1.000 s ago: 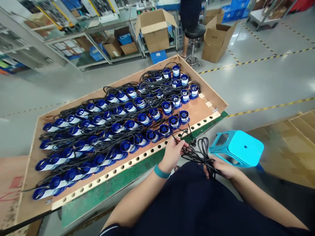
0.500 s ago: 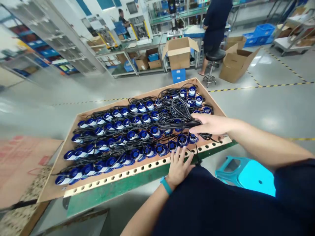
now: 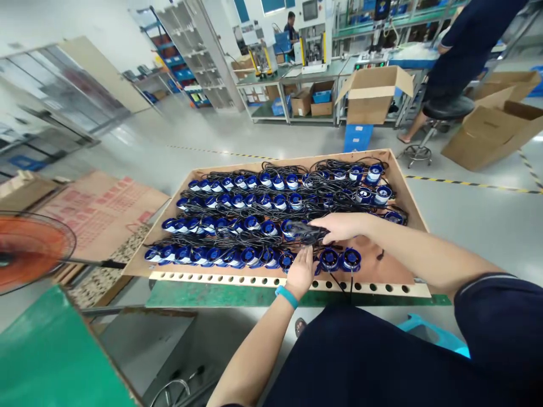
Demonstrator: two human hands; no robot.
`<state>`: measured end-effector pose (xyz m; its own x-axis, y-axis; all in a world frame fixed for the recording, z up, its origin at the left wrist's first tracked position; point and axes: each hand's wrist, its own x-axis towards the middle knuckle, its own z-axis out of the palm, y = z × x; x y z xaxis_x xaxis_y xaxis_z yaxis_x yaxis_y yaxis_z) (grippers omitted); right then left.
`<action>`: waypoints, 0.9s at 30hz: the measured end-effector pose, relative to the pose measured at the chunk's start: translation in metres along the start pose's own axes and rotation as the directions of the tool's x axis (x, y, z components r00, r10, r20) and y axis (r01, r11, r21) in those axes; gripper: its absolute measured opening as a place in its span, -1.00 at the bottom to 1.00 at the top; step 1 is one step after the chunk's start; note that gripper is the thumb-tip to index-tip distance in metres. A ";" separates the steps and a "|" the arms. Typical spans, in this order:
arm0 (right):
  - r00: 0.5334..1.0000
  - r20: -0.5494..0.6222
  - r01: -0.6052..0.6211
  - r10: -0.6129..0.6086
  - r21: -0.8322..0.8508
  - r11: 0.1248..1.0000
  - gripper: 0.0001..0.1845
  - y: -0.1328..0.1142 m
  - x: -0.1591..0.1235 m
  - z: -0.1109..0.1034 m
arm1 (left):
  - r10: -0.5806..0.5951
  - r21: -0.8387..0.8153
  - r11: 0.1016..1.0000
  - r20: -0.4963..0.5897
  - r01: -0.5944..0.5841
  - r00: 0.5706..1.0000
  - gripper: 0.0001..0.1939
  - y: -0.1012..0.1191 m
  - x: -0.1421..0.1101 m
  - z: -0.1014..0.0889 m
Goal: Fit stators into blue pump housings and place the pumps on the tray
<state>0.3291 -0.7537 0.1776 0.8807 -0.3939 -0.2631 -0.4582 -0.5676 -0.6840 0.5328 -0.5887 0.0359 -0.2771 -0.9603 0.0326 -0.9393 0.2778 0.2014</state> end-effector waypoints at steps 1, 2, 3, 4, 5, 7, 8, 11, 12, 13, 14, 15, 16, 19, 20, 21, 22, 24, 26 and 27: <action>0.997 0.035 0.063 -0.064 0.015 0.998 -0.49 0.001 0.009 0.007 | 0.000 -0.018 1.000 0.020 0.001 1.000 -0.45 -0.002 0.001 0.002; 0.993 0.059 0.103 -0.104 0.023 0.994 -0.45 0.003 0.018 0.013 | -0.003 -0.025 1.000 0.036 0.004 0.999 -0.48 -0.003 0.002 0.004; 0.992 0.069 0.109 -0.110 0.014 0.994 -0.45 0.005 0.026 0.020 | -0.006 -0.025 1.000 0.045 0.007 0.999 -0.50 -0.005 0.002 0.005; 0.995 0.064 0.074 -0.072 -0.021 0.997 -0.46 0.007 0.034 0.027 | -0.002 -0.024 1.000 0.051 0.003 0.999 -0.50 -0.006 0.003 0.006; 0.999 0.042 0.007 -0.003 -0.082 0.997 -0.45 0.009 0.040 0.035 | 0.011 -0.027 1.000 0.056 -0.010 0.998 -0.50 -0.008 0.003 0.006; 0.989 -0.033 -0.148 0.145 -0.236 0.960 -0.36 0.011 0.046 0.049 | 0.045 -0.040 0.998 0.058 -0.043 0.997 -0.48 -0.011 0.002 0.006; 0.978 -0.075 -0.207 0.193 -0.304 0.930 -0.30 0.012 0.046 0.056 | 0.059 -0.046 0.997 0.053 -0.057 0.997 -0.46 -0.013 0.002 0.007; 0.963 -0.170 -0.262 0.209 -0.403 0.877 -0.20 0.013 0.038 0.075 | 0.089 -0.048 0.995 0.018 -0.089 0.996 -0.43 -0.015 0.001 0.008; 0.959 -0.200 -0.266 0.199 -0.409 0.873 -0.19 0.014 0.035 0.079 | 0.102 -0.045 0.994 0.004 -0.102 0.995 -0.43 -0.016 0.001 0.009; 0.959 -0.218 -0.260 0.183 -0.411 0.874 -0.19 0.015 0.032 0.083 | 0.118 -0.042 0.992 -0.007 -0.118 0.993 -0.43 -0.016 0.001 0.008; 0.963 -0.214 -0.240 0.163 -0.413 0.879 -0.20 0.016 0.030 0.087 | 0.135 -0.038 0.990 -0.015 -0.135 0.991 -0.44 -0.017 0.001 0.007; 0.971 -0.189 -0.211 0.143 -0.416 0.885 -0.22 0.018 0.029 0.090 | 0.153 -0.030 0.988 -0.020 -0.154 0.988 -0.45 -0.017 0.002 0.006; 0.980 -0.149 -0.182 0.131 -0.417 0.890 -0.24 0.019 0.030 0.092 | 0.172 -0.018 0.985 -0.023 -0.172 0.985 -0.46 -0.017 0.002 0.004; 0.986 -0.028 -0.162 0.165 -0.397 0.903 -0.27 0.019 0.037 0.096 | 0.204 0.042 0.978 -0.034 -0.203 0.978 -0.51 -0.014 0.002 -0.002; 0.982 -0.009 -0.179 0.191 -0.387 0.905 -0.25 0.019 0.039 0.097 | 0.195 0.068 0.979 -0.045 -0.192 0.980 -0.52 -0.012 0.001 -0.004; 0.979 -0.009 -0.191 0.203 -0.379 0.906 -0.22 0.018 0.041 0.097 | 0.169 0.097 0.982 -0.062 -0.163 0.984 -0.50 -0.010 0.000 -0.005; 0.980 -0.028 -0.193 0.196 -0.375 0.907 -0.19 0.016 0.042 0.096 | 0.123 0.131 0.985 -0.083 -0.111 0.989 -0.47 -0.007 -0.002 -0.007; 0.982 -0.114 -0.184 0.152 -0.375 0.908 -0.20 0.014 0.042 0.096 | -0.006 0.206 0.978 -0.129 0.033 0.992 -0.31 -0.001 -0.004 -0.008; 0.979 -0.176 -0.164 0.108 -0.350 0.922 -0.33 0.014 0.042 0.096 | -0.123 0.258 0.953 -0.148 0.158 0.981 -0.15 0.004 -0.004 -0.008; 0.980 -0.171 -0.153 0.101 -0.325 0.933 -0.40 0.015 0.043 0.096 | -0.155 0.266 0.946 -0.138 0.187 0.978 -0.11 0.004 -0.003 -0.008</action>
<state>0.3719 -0.7092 0.0906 0.7961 -0.5672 -0.2108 -0.6016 -0.7044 -0.3766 0.5313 -0.5844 0.0442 -0.0977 -0.9860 0.1354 -0.9939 0.0897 -0.0641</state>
